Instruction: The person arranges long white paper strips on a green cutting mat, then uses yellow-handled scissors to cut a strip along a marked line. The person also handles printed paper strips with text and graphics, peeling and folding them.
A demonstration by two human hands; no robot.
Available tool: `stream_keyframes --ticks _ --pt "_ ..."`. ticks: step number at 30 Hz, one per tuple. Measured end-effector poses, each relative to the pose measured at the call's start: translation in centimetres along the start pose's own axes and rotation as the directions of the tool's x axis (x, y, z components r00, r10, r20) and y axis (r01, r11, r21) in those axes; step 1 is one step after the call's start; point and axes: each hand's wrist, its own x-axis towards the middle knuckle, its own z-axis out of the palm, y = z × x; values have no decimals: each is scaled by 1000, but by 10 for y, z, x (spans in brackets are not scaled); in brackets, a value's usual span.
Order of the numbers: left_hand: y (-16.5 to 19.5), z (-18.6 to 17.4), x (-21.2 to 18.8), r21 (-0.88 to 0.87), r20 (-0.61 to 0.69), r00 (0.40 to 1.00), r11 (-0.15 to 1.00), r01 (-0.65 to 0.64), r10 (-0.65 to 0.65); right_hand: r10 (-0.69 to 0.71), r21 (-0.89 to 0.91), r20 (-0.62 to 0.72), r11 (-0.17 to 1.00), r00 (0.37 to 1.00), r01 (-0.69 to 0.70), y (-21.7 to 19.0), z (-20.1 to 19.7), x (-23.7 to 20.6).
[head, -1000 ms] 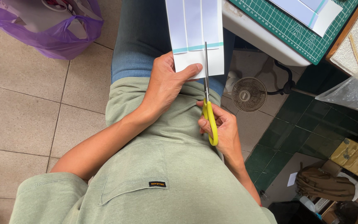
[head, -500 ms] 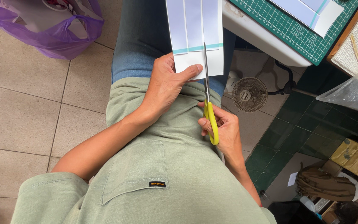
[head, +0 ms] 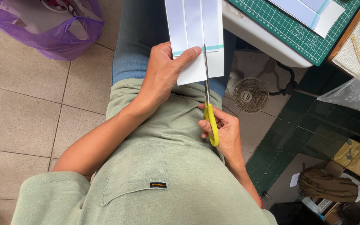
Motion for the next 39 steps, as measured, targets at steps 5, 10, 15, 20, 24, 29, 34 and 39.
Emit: stream_keyframes --ticks 5,10,15,20,24,29,34,39 --pt "4 -1 1 48 18 999 998 -27 27 -30 58 35 998 999 28 3 -2 2" --pt "4 0 -1 93 31 999 996 -12 9 -86 90 73 993 994 79 4 -2 13" --pt "3 -1 0 52 42 998 998 -42 40 -72 113 71 992 995 64 2 -2 19" --pt "4 -1 0 122 27 999 992 -35 32 -86 70 44 994 995 83 1 -1 20" --pt "4 -1 0 121 23 999 992 -25 23 -82 60 32 995 996 80 2 -1 19" --pt "4 0 -1 122 34 999 992 -35 31 -94 68 36 994 995 91 1 0 17" --pt "5 -1 -1 119 33 999 992 -35 31 -95 63 32 994 995 93 0 1 17" --pt "5 -1 -1 110 31 999 994 -24 21 -107 51 34 993 994 105 -1 2 17"
